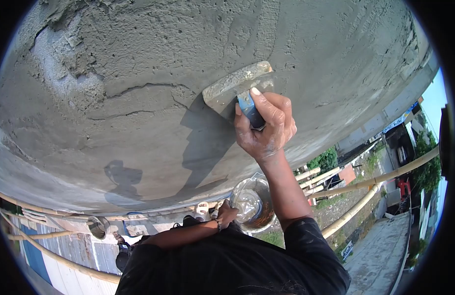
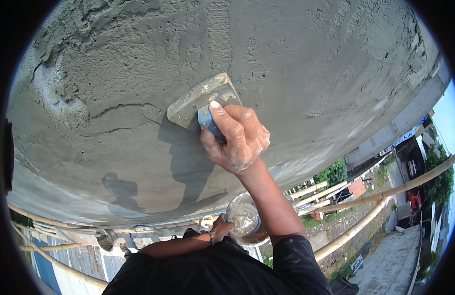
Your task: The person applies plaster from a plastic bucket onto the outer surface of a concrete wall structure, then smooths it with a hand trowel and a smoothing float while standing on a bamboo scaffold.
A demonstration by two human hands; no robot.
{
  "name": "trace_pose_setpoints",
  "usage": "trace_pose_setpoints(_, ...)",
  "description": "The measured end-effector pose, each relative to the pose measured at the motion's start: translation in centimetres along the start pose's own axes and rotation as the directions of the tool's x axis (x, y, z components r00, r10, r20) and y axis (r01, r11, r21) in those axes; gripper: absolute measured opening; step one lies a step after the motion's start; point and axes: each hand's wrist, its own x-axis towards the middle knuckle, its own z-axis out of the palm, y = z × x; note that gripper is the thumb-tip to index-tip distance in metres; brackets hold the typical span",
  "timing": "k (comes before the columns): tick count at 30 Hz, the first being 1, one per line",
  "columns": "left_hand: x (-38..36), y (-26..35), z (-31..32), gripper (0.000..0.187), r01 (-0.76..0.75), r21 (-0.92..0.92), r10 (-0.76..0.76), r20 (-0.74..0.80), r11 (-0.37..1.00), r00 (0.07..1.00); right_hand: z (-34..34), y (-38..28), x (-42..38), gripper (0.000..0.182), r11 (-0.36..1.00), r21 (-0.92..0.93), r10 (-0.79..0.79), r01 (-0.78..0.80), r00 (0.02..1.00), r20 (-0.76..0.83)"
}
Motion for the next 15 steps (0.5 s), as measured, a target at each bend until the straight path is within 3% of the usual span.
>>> trace_pose_setpoints(2,1.9,-1.2,0.7,0.063,-0.034,-0.002,0.034,-0.021,0.999,0.999,0.3,-2.5,-5.7,0.053,0.989,0.146,-0.015,-0.011,0.984,0.179)
trace_pose_setpoints(4,3.7,-3.8,2.0,0.062,-0.086,0.009,0.086,-0.055,0.996,0.995,-1.1,-1.8,-11.9,0.057,0.992,0.119,-0.002,-0.034,0.957,0.289)
trace_pose_setpoints(6,3.9,-3.6,1.9,0.063,-0.065,0.042,0.068,-0.076,0.997,0.995,-3.3,1.2,-13.5,0.053,0.995,-0.006,0.096,-0.097,0.972,0.214)
trace_pose_setpoints(7,3.4,-3.7,2.0,0.064,-0.04,0.078,0.047,-0.087,0.996,0.995,-3.8,2.7,-12.2,0.042,0.984,-0.086,0.162,-0.154,0.982,0.093)
trace_pose_setpoints(8,2.5,-2.4,1.5,0.057,0.062,0.025,-0.062,0.014,0.998,0.998,-4.4,4.2,-10.8,0.031,0.951,-0.174,0.264,-0.256,0.964,0.022)
trace_pose_setpoints(11,3.1,-4.1,2.0,0.065,-0.086,0.061,0.088,-0.042,0.994,0.995,-3.1,4.2,-1.3,0.031,0.975,-0.125,0.174,-0.186,0.979,-0.103)
trace_pose_setpoints(13,2.2,-2.5,1.3,0.067,-0.038,0.054,0.039,-0.027,0.998,0.999,-1.0,3.0,0.3,0.038,0.997,-0.039,0.06,-0.067,0.986,-0.155)
trace_pose_setpoints(15,2.0,-2.1,1.5,0.069,0.015,0.048,-0.015,-0.006,0.999,1.0,0.0,-0.3,-2.7,0.047,0.997,0.069,0.024,-0.029,0.997,0.073)
